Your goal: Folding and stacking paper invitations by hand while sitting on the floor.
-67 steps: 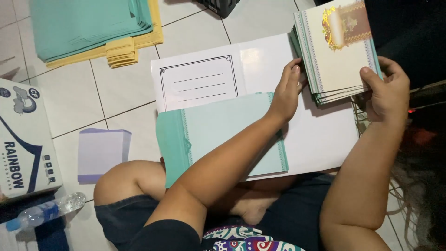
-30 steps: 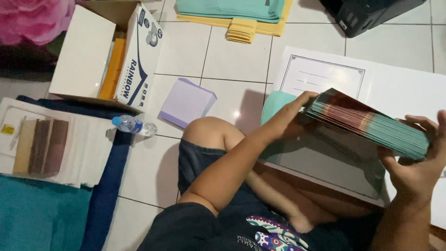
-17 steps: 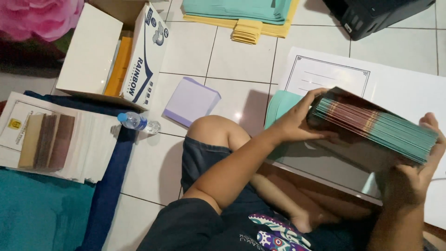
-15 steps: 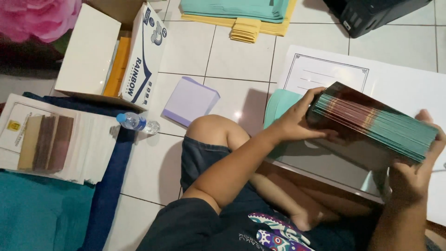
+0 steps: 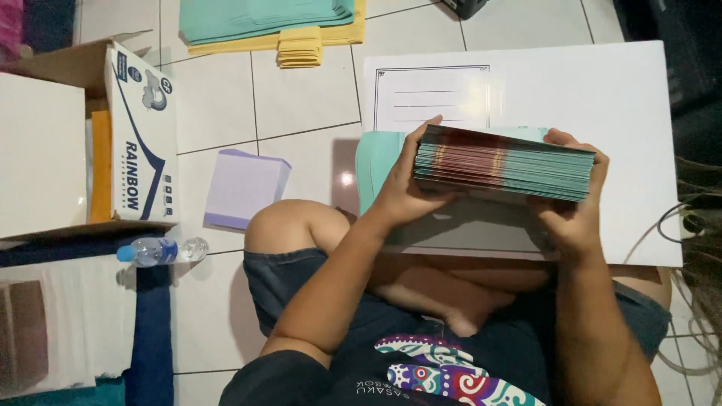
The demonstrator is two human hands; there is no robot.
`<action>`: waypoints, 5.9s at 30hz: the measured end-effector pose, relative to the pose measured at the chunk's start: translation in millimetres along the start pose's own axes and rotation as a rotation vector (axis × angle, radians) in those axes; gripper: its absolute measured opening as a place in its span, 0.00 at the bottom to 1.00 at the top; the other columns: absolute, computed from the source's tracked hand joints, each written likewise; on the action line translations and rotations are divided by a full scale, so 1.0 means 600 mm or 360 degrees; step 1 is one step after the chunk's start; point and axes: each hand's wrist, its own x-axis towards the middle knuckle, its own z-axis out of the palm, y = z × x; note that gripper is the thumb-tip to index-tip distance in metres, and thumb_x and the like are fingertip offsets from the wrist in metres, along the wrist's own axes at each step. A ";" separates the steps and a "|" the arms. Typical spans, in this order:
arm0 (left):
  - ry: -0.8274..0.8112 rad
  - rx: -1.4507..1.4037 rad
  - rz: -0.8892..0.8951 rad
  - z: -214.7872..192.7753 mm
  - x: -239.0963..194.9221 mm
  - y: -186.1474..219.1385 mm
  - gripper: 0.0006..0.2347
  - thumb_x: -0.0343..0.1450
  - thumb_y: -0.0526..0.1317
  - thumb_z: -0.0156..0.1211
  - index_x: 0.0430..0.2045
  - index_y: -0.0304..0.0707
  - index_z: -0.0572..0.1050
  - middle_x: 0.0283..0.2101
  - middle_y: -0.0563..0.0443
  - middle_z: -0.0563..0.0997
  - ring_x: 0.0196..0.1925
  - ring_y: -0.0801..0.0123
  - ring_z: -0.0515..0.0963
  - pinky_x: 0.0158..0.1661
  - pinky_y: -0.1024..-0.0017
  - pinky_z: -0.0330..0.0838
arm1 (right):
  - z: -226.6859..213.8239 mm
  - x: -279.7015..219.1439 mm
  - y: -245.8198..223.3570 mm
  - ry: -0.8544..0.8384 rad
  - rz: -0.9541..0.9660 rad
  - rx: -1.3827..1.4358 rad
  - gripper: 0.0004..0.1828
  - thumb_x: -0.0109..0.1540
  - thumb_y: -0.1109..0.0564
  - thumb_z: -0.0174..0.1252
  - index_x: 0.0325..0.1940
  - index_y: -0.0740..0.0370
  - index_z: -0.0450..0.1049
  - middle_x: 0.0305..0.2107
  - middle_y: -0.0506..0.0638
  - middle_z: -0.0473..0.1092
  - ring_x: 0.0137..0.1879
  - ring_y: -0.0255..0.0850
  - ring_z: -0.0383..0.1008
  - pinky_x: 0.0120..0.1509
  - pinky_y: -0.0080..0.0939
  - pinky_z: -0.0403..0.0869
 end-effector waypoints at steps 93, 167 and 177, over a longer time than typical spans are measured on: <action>0.0086 -0.0094 -0.0536 0.050 0.013 0.061 0.26 0.61 0.55 0.74 0.47 0.48 0.68 0.43 0.41 0.80 0.52 0.46 0.79 0.52 0.50 0.68 | -0.004 -0.047 0.107 -0.0125 0.0292 -0.0171 0.34 0.59 0.35 0.64 0.53 0.68 0.75 0.39 0.68 0.73 0.52 0.52 0.72 0.57 0.68 0.71; -0.0502 0.0588 -0.0048 -0.051 -0.004 0.032 0.19 0.70 0.26 0.59 0.57 0.32 0.71 0.52 0.32 0.80 0.57 0.41 0.79 0.63 0.45 0.67 | -0.012 -0.014 -0.010 0.0019 -0.0014 -0.0200 0.25 0.63 0.55 0.66 0.60 0.70 0.67 0.37 0.62 0.72 0.49 0.43 0.70 0.66 0.63 0.70; -0.0262 0.0284 -0.0153 -0.019 -0.004 0.052 0.14 0.70 0.39 0.65 0.46 0.46 0.68 0.46 0.42 0.82 0.59 0.47 0.78 0.61 0.47 0.69 | -0.018 -0.017 0.013 0.0021 0.0030 -0.0028 0.25 0.62 0.56 0.66 0.59 0.66 0.67 0.39 0.59 0.72 0.49 0.43 0.71 0.67 0.61 0.70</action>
